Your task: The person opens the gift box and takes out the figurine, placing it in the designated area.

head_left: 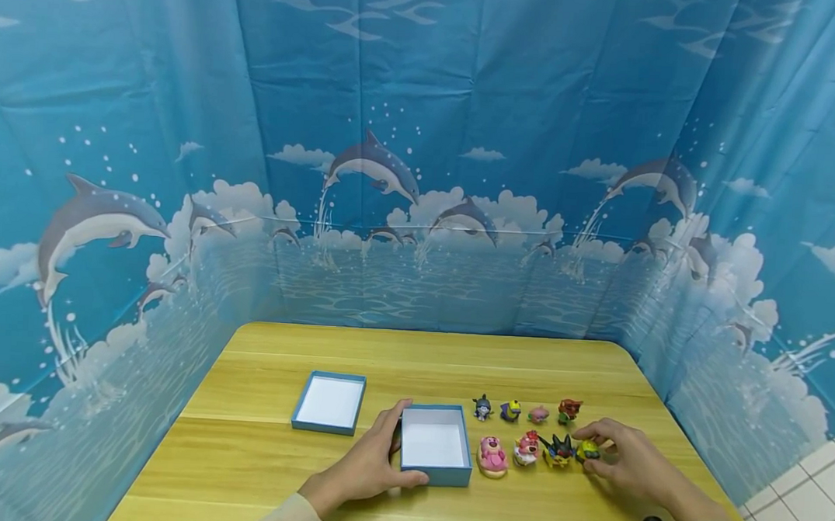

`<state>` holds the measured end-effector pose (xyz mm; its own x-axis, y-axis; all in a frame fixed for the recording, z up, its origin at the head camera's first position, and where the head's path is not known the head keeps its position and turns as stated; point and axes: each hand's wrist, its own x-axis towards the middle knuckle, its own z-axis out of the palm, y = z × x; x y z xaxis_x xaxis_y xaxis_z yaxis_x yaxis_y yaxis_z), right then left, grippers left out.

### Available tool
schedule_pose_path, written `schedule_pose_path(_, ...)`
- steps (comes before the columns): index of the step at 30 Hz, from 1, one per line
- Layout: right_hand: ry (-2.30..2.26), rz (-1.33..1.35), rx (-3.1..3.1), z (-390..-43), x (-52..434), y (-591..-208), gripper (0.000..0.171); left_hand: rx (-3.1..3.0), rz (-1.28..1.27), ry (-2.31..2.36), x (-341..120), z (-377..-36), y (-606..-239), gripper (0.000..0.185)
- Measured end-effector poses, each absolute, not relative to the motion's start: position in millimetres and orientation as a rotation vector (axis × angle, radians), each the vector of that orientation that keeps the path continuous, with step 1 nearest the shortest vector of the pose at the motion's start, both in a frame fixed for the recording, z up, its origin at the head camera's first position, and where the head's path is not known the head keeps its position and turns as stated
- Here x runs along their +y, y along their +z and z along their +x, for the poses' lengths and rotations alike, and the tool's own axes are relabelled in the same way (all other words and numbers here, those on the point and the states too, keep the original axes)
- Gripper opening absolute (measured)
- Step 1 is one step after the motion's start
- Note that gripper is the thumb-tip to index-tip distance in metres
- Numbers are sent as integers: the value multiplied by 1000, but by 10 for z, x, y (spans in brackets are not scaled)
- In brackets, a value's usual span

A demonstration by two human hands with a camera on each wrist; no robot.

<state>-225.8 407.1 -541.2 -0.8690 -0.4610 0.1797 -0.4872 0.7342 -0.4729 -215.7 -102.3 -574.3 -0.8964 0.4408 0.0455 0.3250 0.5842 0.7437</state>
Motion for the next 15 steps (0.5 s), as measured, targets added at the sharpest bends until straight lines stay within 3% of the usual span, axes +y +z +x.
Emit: schedule_pose_path(15,807,742,-2896,-2218,4068,-5329,47,2658,639,1211,-1022,-2152,-5736,129)
